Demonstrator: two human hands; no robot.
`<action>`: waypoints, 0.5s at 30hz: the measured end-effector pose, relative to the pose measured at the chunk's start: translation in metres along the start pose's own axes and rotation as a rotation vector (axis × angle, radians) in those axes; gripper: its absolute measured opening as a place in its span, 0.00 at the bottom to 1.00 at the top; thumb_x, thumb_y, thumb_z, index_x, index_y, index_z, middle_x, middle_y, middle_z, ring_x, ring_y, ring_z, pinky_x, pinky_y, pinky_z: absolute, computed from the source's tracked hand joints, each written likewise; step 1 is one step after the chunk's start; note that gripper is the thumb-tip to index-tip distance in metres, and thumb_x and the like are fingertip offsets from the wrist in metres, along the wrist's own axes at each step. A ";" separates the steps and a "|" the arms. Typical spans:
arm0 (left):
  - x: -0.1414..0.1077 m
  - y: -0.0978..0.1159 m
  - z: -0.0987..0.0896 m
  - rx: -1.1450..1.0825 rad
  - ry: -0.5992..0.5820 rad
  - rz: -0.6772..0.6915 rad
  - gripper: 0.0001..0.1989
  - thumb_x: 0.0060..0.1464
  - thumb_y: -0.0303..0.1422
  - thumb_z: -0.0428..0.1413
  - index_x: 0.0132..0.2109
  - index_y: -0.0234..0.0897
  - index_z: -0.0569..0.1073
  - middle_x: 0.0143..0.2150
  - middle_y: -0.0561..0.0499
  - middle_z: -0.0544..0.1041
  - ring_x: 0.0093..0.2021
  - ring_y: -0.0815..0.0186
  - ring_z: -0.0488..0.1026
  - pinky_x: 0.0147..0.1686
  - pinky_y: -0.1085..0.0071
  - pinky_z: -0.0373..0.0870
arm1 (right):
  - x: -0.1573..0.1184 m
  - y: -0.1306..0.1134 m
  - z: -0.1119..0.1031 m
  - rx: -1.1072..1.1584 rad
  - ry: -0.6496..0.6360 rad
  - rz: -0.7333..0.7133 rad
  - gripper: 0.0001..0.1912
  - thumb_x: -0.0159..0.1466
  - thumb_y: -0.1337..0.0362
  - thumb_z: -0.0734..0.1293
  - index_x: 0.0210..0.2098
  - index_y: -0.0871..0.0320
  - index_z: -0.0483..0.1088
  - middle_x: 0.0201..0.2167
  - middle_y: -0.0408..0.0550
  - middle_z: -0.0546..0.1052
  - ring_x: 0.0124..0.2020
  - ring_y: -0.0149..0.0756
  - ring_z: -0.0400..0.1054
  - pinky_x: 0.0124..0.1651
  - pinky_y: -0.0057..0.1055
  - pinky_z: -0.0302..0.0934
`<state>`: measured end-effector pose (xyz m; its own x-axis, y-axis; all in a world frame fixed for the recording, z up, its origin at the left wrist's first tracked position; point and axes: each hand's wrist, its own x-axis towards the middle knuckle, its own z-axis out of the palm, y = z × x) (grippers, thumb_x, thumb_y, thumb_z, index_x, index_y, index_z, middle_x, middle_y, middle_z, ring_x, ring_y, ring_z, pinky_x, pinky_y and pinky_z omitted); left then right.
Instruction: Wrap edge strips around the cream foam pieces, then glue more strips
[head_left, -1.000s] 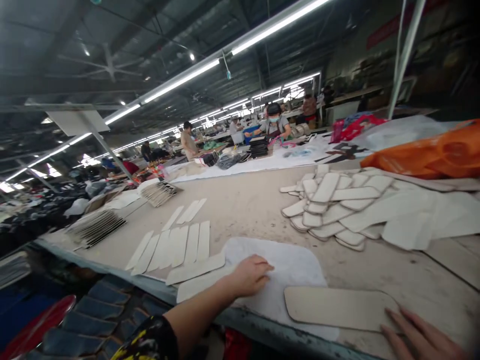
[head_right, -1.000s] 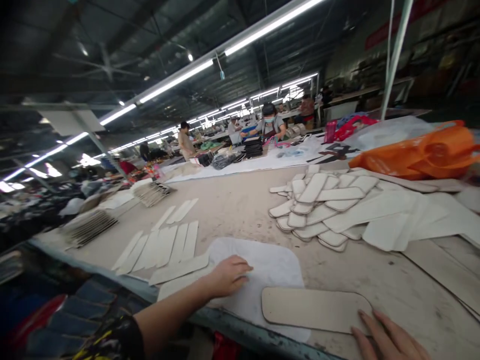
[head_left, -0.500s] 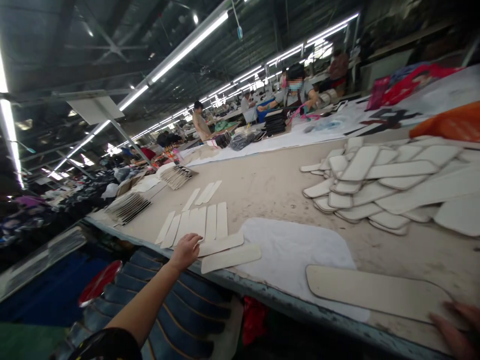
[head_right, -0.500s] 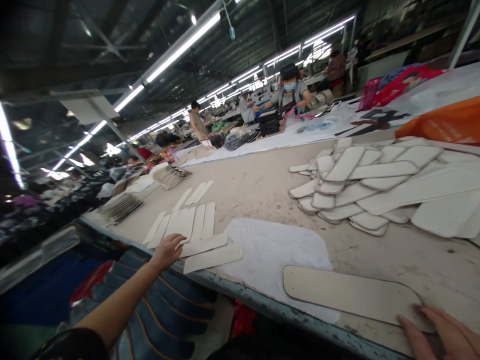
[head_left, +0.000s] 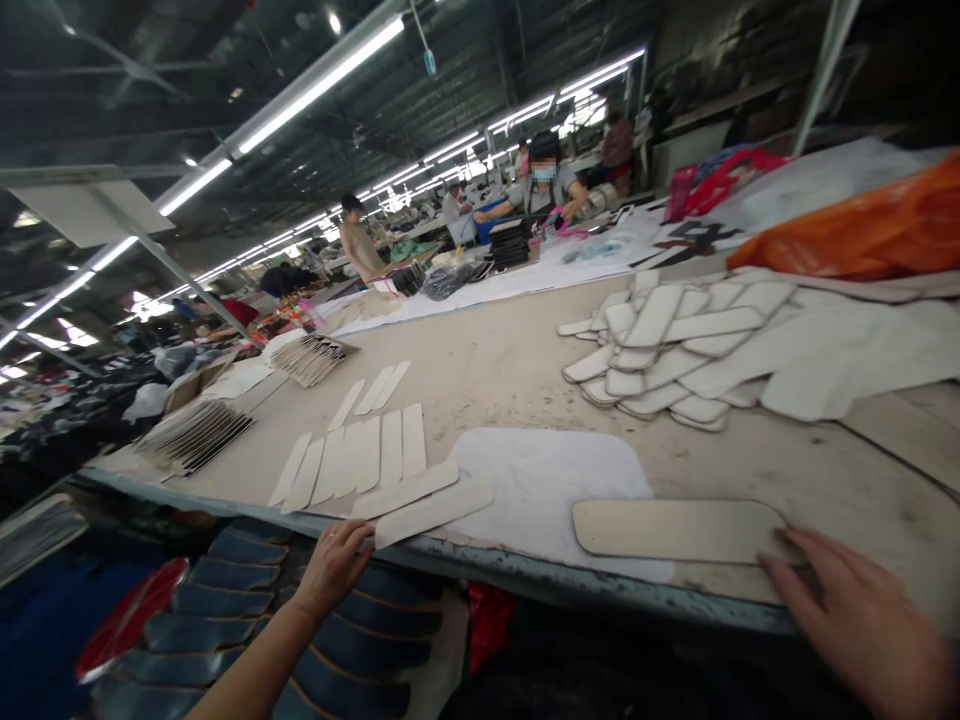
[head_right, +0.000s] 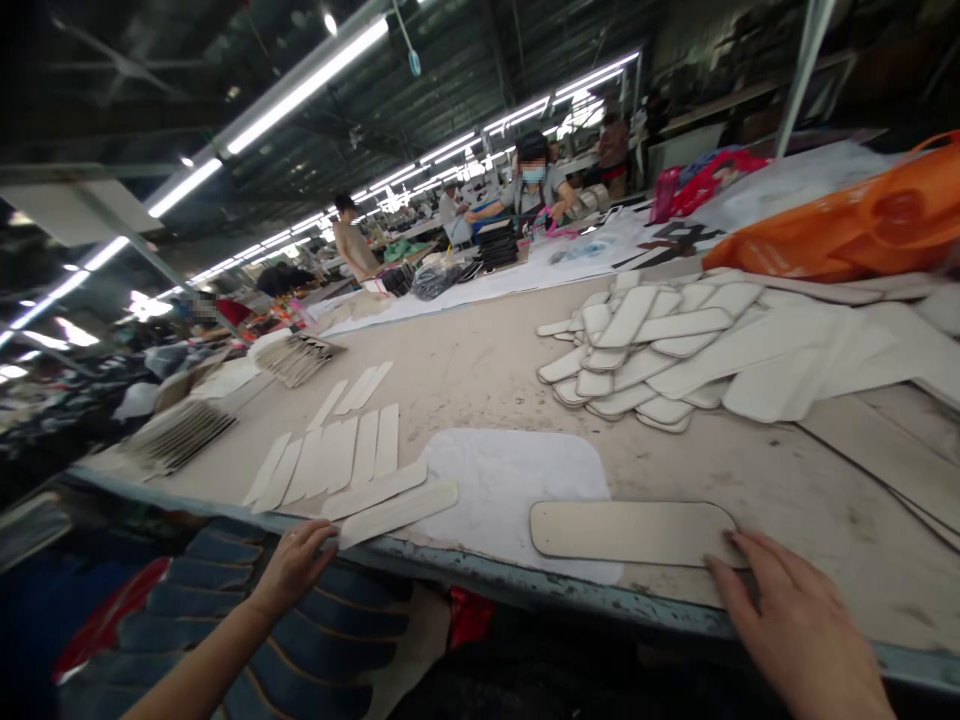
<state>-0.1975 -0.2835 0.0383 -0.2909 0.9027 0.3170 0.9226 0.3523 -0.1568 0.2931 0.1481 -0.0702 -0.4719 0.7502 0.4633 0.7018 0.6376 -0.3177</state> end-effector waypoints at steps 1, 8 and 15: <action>0.003 0.000 -0.002 -0.016 -0.020 0.015 0.08 0.55 0.33 0.51 0.41 0.40 0.73 0.41 0.47 0.74 0.42 0.61 0.71 0.45 0.63 0.66 | 0.001 -0.006 -0.006 -0.017 -0.014 -0.005 0.27 0.59 0.46 0.53 0.47 0.57 0.65 0.47 0.56 0.71 0.49 0.51 0.65 0.54 0.46 0.57; 0.015 0.005 -0.016 -0.108 -0.052 0.039 0.08 0.52 0.33 0.52 0.36 0.46 0.76 0.39 0.49 0.77 0.41 0.60 0.74 0.44 0.63 0.69 | 0.008 -0.025 -0.022 -0.045 -0.029 0.051 0.24 0.61 0.52 0.55 0.47 0.61 0.68 0.47 0.56 0.71 0.49 0.47 0.64 0.54 0.44 0.57; 0.061 0.052 -0.049 -0.358 0.126 0.072 0.06 0.42 0.35 0.58 0.32 0.48 0.75 0.34 0.51 0.78 0.38 0.57 0.75 0.42 0.61 0.73 | 0.012 -0.037 -0.035 0.001 -0.065 0.096 0.22 0.61 0.57 0.59 0.49 0.64 0.68 0.48 0.57 0.71 0.50 0.47 0.63 0.55 0.42 0.57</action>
<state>-0.1549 -0.2226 0.0948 -0.2092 0.8767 0.4332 0.9761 0.1604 0.1466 0.2804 0.1276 -0.0237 -0.4364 0.8174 0.3760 0.7448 0.5626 -0.3587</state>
